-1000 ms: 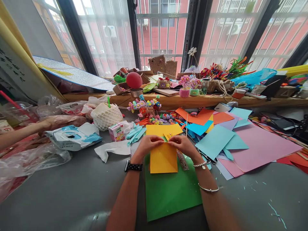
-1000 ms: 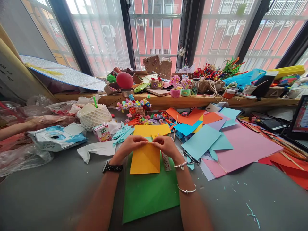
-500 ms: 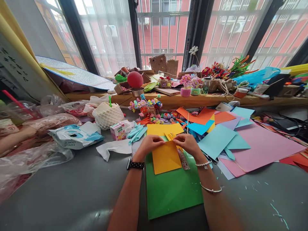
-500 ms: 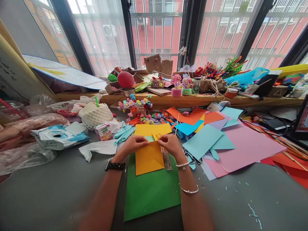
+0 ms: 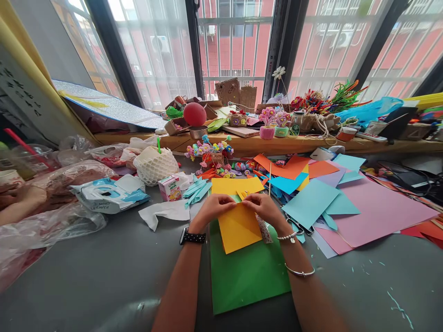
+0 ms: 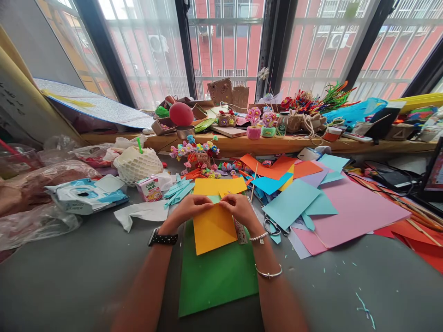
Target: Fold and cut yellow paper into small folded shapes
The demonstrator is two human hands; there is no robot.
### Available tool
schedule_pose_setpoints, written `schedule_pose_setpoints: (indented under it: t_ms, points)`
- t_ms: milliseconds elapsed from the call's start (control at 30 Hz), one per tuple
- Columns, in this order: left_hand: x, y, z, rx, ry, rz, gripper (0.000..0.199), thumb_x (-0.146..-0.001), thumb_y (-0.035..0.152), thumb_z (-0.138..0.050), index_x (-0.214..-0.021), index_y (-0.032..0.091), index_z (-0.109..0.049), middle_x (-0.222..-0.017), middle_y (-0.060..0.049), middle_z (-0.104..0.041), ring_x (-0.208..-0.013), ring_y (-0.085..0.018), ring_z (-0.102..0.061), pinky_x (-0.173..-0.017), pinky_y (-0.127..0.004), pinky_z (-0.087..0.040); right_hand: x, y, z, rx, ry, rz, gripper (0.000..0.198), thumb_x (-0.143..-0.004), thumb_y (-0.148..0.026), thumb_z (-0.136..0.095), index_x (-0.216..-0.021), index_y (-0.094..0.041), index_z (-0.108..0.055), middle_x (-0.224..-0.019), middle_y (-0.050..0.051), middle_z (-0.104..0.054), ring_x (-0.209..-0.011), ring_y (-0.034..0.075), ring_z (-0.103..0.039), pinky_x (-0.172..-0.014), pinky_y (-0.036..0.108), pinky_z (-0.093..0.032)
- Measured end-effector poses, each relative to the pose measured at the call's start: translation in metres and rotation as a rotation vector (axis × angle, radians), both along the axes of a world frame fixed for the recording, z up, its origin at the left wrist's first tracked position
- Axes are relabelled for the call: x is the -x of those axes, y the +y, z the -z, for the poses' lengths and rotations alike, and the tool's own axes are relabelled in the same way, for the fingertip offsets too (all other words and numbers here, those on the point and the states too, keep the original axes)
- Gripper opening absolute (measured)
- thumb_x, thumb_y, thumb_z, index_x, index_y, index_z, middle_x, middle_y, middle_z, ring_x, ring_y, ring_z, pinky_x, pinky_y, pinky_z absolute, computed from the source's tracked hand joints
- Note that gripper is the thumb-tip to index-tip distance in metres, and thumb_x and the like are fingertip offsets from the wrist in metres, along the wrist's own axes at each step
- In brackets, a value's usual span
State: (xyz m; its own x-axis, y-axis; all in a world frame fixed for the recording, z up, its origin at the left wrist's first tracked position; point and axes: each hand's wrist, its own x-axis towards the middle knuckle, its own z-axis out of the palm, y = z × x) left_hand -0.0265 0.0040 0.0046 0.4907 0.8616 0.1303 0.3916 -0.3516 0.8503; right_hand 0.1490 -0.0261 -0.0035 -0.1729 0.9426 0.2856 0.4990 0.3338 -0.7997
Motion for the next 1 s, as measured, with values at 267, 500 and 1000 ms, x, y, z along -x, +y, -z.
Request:
schedule_pose_setpoints:
  t_ms: [267,500,1000]
  points:
    - [-0.002,0.000,0.000,-0.004,0.019,0.028,0.028,-0.065,0.039,-0.052,-0.066,0.015,-0.066,-0.061,-0.002,-0.060,-0.057,-0.011,-0.047,-0.047,-0.018,-0.031,0.004,-0.002,-0.002,-0.077,-0.019,0.007,0.023,-0.072,-0.033,-0.049,-0.064,-0.016,-0.063,-0.061,0.002,-0.061,-0.056,0.013,-0.051,-0.050,0.021,-0.035]
    - [0.009,0.000,-0.009,0.044,-0.035,0.032,0.027,-0.064,0.041,-0.054,-0.063,0.016,-0.064,-0.059,0.000,-0.057,-0.056,-0.011,-0.046,-0.048,-0.019,-0.031,0.002,-0.002,-0.003,-0.097,0.048,0.080,0.022,-0.071,-0.034,-0.050,-0.065,-0.017,-0.063,-0.062,0.003,-0.062,-0.058,0.015,-0.053,-0.051,0.023,-0.036]
    - [0.025,0.003,-0.014,0.144,-0.127,-0.016,0.023,-0.065,0.036,-0.056,-0.064,0.014,-0.063,-0.062,-0.004,-0.060,-0.062,-0.014,-0.054,-0.060,-0.024,-0.040,-0.014,0.006,0.000,-0.103,0.110,0.231,0.027,-0.070,-0.039,-0.051,-0.068,-0.014,-0.062,-0.067,0.007,-0.062,-0.059,0.016,-0.052,-0.052,0.025,-0.039]
